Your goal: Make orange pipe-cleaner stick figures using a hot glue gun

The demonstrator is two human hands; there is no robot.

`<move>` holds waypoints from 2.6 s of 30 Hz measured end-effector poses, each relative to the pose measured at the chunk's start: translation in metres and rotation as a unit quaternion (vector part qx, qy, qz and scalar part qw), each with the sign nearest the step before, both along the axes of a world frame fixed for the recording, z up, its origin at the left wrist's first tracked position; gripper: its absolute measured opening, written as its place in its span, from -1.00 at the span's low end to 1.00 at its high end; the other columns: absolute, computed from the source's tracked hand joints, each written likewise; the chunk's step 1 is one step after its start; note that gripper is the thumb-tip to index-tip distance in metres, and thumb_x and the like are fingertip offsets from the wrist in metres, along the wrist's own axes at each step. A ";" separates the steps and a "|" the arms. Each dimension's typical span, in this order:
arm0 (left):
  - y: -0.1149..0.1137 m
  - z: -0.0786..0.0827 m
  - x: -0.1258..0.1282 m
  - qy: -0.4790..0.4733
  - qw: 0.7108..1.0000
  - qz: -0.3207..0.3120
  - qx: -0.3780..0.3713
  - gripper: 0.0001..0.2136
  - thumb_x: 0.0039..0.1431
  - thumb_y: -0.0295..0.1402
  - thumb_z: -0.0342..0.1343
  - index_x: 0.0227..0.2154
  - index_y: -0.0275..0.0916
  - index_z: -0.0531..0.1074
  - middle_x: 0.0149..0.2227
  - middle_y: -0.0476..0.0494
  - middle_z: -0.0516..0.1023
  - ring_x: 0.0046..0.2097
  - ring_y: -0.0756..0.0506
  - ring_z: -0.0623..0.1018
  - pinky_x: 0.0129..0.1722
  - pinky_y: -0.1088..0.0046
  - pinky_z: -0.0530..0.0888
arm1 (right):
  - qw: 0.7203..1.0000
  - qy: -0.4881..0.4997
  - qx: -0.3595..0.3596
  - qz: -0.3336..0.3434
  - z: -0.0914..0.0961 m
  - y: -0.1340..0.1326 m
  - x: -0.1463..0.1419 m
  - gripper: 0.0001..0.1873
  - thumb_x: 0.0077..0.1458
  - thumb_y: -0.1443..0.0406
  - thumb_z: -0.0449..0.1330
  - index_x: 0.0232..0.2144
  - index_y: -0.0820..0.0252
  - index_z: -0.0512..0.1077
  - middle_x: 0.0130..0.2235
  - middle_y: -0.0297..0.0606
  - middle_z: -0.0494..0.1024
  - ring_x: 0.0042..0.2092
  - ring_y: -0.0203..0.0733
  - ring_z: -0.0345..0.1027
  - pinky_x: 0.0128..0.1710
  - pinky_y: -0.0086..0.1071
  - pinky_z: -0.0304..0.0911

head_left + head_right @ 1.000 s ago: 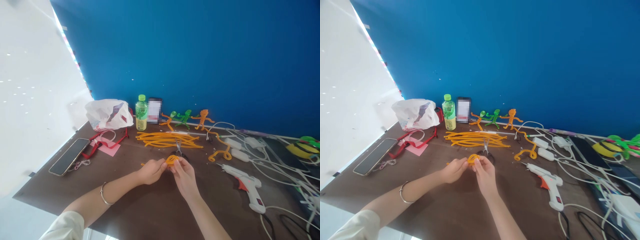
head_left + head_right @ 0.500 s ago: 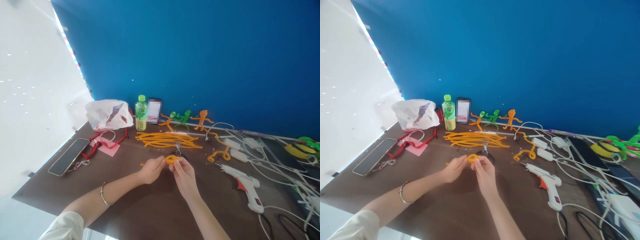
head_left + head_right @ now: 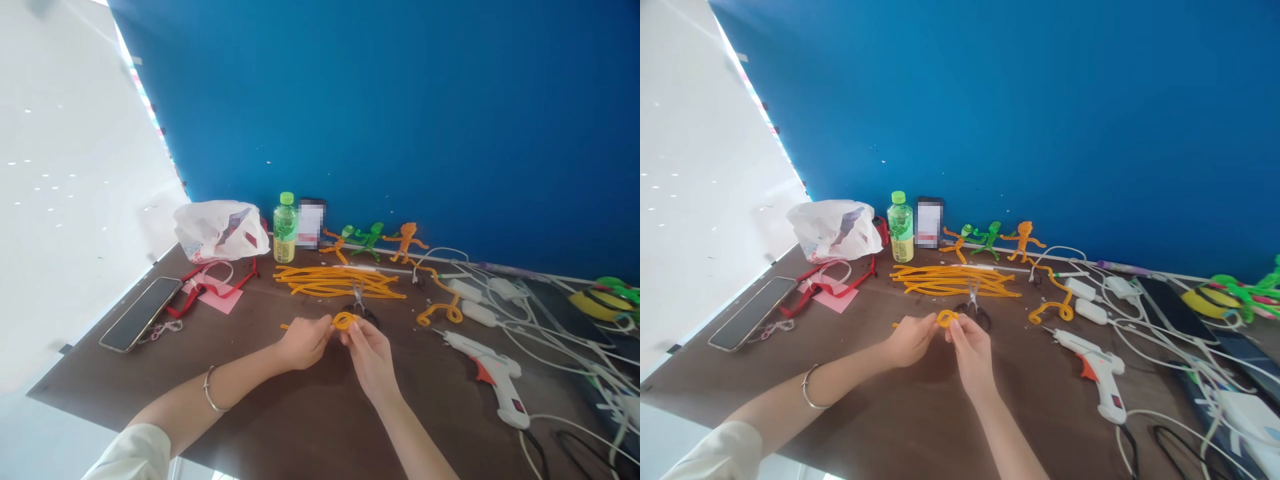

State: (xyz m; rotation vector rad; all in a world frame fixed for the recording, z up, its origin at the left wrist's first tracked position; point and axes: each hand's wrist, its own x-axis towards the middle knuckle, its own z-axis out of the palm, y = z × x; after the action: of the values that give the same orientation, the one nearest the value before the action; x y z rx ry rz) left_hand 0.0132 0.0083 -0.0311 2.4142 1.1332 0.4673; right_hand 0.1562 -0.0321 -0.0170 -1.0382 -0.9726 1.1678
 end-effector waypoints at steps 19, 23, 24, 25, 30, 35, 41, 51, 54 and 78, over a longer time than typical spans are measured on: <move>0.007 0.003 -0.004 0.113 0.988 -0.042 0.093 -0.73 0.27 -0.29 -0.35 -0.29 -0.25 0.23 -0.48 -0.12 0.48 -0.47 -0.08 0.48 -0.53 0.50 0.24 | 0.769 -0.543 0.321 -0.100 0.002 0.004 0.032 -0.85 0.06 0.37 0.14 -0.29 0.11 0.45 -0.13 -0.12 0.38 -0.25 -0.19 0.32 -0.22 -0.25 0.28; 0.010 0.003 -0.006 0.146 0.982 -0.061 0.099 -0.72 0.26 -0.26 -0.34 -0.26 -0.26 0.24 -0.47 -0.15 0.49 -0.46 -0.09 0.48 -0.49 0.48 0.29 | 0.635 -0.671 0.379 -0.056 0.004 0.001 0.040 -0.78 0.11 0.45 0.05 -0.23 0.18 0.44 -0.17 -0.10 0.45 -0.24 -0.15 0.33 -0.25 -0.27 0.25; 0.011 0.004 -0.007 0.150 0.982 -0.064 0.100 -0.72 0.26 -0.26 -0.33 -0.26 -0.26 0.25 -0.46 -0.15 0.49 -0.46 -0.09 0.48 -0.49 0.48 0.30 | 0.611 -0.686 0.392 -0.037 0.004 0.001 0.039 -0.76 0.12 0.46 0.03 -0.21 0.19 0.43 -0.20 -0.11 0.47 -0.25 -0.15 0.34 -0.26 -0.28 0.25; 0.012 0.004 -0.007 0.153 0.981 -0.067 0.101 -0.72 0.26 -0.26 -0.32 -0.26 -0.26 0.25 -0.45 -0.15 0.49 -0.45 -0.09 0.49 -0.48 0.48 0.29 | 0.595 -0.695 0.404 -0.019 0.004 0.000 0.039 -0.74 0.13 0.48 0.00 -0.19 0.21 0.42 -0.22 -0.12 0.48 -0.26 -0.16 0.35 -0.27 -0.30 0.24; 0.015 0.004 -0.010 0.153 0.978 -0.078 0.116 -0.76 0.25 -0.29 -0.27 -0.29 -0.26 0.26 -0.44 -0.14 0.50 -0.43 -0.07 0.49 -0.51 0.51 0.26 | 0.619 -0.687 0.380 0.002 0.000 0.003 0.035 -0.70 0.16 0.47 -0.05 -0.15 0.21 0.40 -0.31 -0.14 0.48 -0.31 -0.19 0.35 -0.30 -0.33 0.24; 0.017 0.000 -0.012 0.147 0.971 -0.094 0.161 -0.86 0.21 -0.39 -0.20 -0.27 -0.23 0.25 -0.41 -0.09 0.49 -0.42 -0.08 0.49 -0.54 0.51 0.22 | 0.716 -0.638 0.281 0.032 -0.002 0.006 0.032 -0.69 0.19 0.40 -0.12 -0.28 0.20 0.43 -0.46 -0.23 0.36 -0.45 -0.26 0.26 -0.42 -0.40 0.21; 0.017 -0.003 -0.011 0.142 0.970 -0.087 0.180 -0.86 0.21 -0.39 -0.18 -0.27 -0.22 0.27 -0.42 -0.07 0.49 -0.42 -0.06 0.48 -0.55 0.52 0.20 | 0.870 -0.458 0.180 -0.007 -0.001 0.008 0.033 -0.80 0.17 0.29 -0.01 -0.36 0.14 0.40 -0.37 -0.24 0.41 -0.32 -0.22 0.33 -0.35 -0.40 0.26; 0.017 -0.002 -0.011 0.157 0.961 -0.107 0.200 -0.87 0.20 -0.43 -0.16 -0.29 -0.23 0.29 -0.46 -0.07 0.41 -0.43 -0.02 0.44 -0.54 0.53 0.19 | 0.901 -0.424 0.090 0.034 0.009 0.006 0.030 -0.77 0.06 0.16 0.11 -0.51 0.16 0.42 -0.44 -0.25 0.46 -0.42 -0.22 0.32 -0.43 -0.40 0.22; 0.017 -0.002 -0.012 0.133 0.967 -0.118 0.183 -0.85 0.21 -0.41 -0.19 -0.30 -0.23 0.29 -0.46 -0.07 0.41 -0.43 -0.02 0.43 -0.52 0.53 0.20 | 0.914 -0.396 0.073 0.043 0.009 0.006 0.029 -0.72 0.07 0.13 0.09 -0.55 0.17 0.39 -0.47 -0.28 0.44 -0.42 -0.22 0.31 -0.42 -0.41 0.22; 0.006 0.011 -0.002 -0.365 0.590 -0.165 -0.701 -0.69 0.11 -0.06 -0.04 -0.46 -0.23 0.15 -0.64 0.17 -0.16 -0.65 0.14 -0.15 -0.64 0.55 -0.18 | 1.000 0.011 0.024 0.010 -0.004 0.002 0.007 -0.86 0.00 0.20 0.21 -0.39 0.12 0.38 -0.59 -0.42 0.31 -0.54 -0.34 0.18 -0.52 -0.42 0.16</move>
State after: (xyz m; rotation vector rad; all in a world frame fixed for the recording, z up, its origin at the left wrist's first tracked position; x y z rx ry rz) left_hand 0.0117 0.0140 -0.0204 0.7594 0.2828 0.1961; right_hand 0.1633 -0.0305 -0.0207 -0.9776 -0.9925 1.1650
